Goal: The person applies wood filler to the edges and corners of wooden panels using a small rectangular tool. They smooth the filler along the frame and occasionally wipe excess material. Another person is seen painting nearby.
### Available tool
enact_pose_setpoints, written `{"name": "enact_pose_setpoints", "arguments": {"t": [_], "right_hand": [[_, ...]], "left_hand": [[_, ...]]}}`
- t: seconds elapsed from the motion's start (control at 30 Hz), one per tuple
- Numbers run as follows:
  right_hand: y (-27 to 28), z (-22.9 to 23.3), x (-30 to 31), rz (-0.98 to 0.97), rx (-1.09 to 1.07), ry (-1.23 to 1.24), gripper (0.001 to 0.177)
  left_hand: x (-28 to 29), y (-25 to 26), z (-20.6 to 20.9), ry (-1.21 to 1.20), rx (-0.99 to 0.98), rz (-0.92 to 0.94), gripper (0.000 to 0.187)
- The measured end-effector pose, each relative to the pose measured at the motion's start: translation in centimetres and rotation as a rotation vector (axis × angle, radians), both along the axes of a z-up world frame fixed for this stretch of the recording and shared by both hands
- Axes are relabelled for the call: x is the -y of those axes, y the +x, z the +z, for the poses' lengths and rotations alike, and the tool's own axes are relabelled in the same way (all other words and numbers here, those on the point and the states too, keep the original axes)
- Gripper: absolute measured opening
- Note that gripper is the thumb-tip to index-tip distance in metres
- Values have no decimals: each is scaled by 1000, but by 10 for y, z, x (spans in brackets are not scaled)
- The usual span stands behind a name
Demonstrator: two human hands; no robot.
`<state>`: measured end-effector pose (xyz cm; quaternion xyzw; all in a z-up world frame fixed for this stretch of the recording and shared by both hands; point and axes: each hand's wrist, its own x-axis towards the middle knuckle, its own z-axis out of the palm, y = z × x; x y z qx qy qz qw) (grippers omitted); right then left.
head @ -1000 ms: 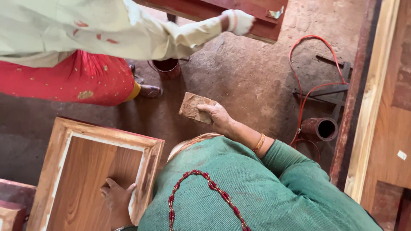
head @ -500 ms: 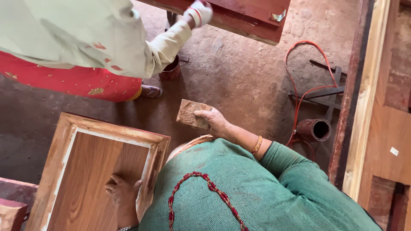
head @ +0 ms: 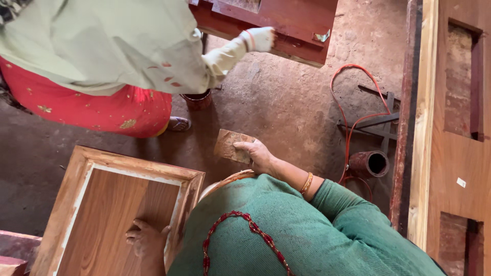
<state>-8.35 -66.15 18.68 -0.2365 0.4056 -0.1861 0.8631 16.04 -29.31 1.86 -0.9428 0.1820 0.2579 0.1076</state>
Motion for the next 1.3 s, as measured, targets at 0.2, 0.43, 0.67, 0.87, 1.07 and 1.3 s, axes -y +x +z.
{"name": "enact_pose_setpoints", "arguments": {"t": [0.2, 0.43, 0.67, 0.87, 1.07, 1.3], "right_hand": [[9, -9, -8, 44, 15, -3, 31], [20, -16, -12, 81, 18, 4, 36], [28, 10, -21, 94, 25, 0, 34], [28, 1, -41, 127, 97, -4, 28], [32, -18, -35, 156, 117, 19, 26], [61, -24, -6, 295, 87, 30, 29]], "left_hand": [[-10, -4, 1, -59, 76, -52, 140], [-2, -5, 0, -46, 104, -13, 137], [2, -3, -8, -5, 104, -12, 138], [-14, -3, -16, -56, 87, -72, 138], [-13, -7, -13, -57, 69, -52, 136], [-6, -8, -15, -78, 54, 53, 137]]}}
